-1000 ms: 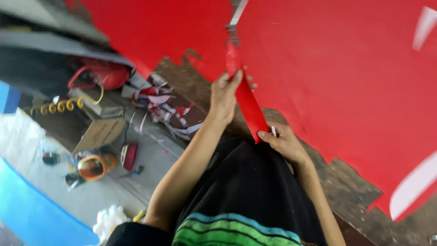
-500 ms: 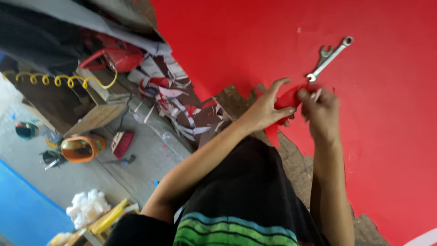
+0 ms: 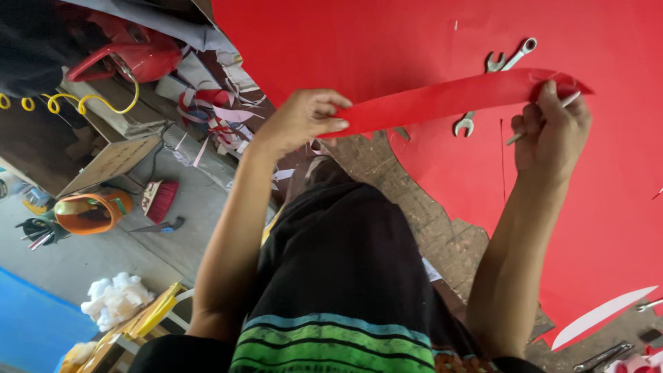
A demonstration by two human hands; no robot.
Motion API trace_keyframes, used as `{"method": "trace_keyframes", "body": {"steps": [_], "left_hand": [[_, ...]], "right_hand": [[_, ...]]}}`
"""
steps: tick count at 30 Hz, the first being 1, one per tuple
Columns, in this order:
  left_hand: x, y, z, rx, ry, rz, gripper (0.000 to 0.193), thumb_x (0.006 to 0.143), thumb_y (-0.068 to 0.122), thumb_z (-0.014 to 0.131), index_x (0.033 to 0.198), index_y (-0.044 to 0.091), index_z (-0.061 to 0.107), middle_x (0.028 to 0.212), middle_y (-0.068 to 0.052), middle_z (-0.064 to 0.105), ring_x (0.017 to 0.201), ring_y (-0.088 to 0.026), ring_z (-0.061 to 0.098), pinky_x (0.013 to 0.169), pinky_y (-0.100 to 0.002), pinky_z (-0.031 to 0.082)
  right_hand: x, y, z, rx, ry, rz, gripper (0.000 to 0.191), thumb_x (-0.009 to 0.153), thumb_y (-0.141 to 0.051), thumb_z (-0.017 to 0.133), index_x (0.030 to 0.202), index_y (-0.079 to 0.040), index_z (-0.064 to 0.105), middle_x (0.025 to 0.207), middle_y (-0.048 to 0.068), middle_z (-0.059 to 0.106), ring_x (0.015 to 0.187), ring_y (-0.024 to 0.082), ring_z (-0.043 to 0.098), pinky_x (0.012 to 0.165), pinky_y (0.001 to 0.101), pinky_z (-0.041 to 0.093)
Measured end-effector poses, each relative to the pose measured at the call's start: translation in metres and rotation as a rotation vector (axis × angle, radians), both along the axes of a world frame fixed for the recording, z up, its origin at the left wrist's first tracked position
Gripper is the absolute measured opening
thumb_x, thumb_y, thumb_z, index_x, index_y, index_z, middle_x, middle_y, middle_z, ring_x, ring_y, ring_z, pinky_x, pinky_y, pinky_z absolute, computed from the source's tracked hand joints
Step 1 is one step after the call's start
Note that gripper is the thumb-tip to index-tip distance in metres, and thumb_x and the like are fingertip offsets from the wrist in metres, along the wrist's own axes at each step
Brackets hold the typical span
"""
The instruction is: The person places white paper cutouts onto a large red paper sheet on a work table, aligning them in rows. They smooth the pieces with their hands and occasionally adjust their positions. The person also folds and rolls small red paper pieces and sets them aside.
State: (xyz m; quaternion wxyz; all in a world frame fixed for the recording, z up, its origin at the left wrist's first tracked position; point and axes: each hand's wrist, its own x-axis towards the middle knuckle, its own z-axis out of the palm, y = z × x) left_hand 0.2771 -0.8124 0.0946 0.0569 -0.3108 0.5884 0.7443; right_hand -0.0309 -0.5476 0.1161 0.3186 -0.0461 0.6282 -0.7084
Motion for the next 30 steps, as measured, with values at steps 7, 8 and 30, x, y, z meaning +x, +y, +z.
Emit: {"method": "trace_keyframes", "body": {"steps": [7,8,30], "left_hand": [[0.008,-0.016,0.023,-0.169,-0.091,0.070,0.032,0.093,0.008,0.073,0.125,0.004,0.069,0.091,-0.005,0.076,0.066,-0.008,0.068,0.063,-0.024,0.056],[0.011,-0.018,0.022,-0.192,-0.094,0.070,0.033,0.093,0.007,0.072,0.126,0.004,0.069,0.091,-0.004,0.075,0.065,-0.008,0.066,0.062,-0.024,0.054],[0.031,-0.179,-0.098,0.103,0.053,0.459,0.017,0.098,0.014,0.067,0.110,0.002,0.069,0.094,-0.007,0.076,0.080,-0.016,0.075,0.069,-0.025,0.057]], "right_hand": [[0.002,-0.001,-0.016,-0.052,-0.099,0.030,0.012,0.107,0.004,0.057,0.115,-0.003,0.064,0.089,0.002,0.059,0.061,0.009,0.040,0.058,0.0282,0.034],[0.001,-0.001,-0.019,-0.035,-0.101,0.061,0.016,0.106,0.004,0.057,0.119,-0.003,0.064,0.087,0.002,0.058,0.059,0.008,0.039,0.057,0.0274,0.034],[-0.031,-0.280,-0.029,0.218,0.332,0.264,0.018,0.090,0.007,0.053,0.104,-0.001,0.063,0.078,0.003,0.053,0.058,0.009,0.041,0.056,0.0273,0.041]]}}
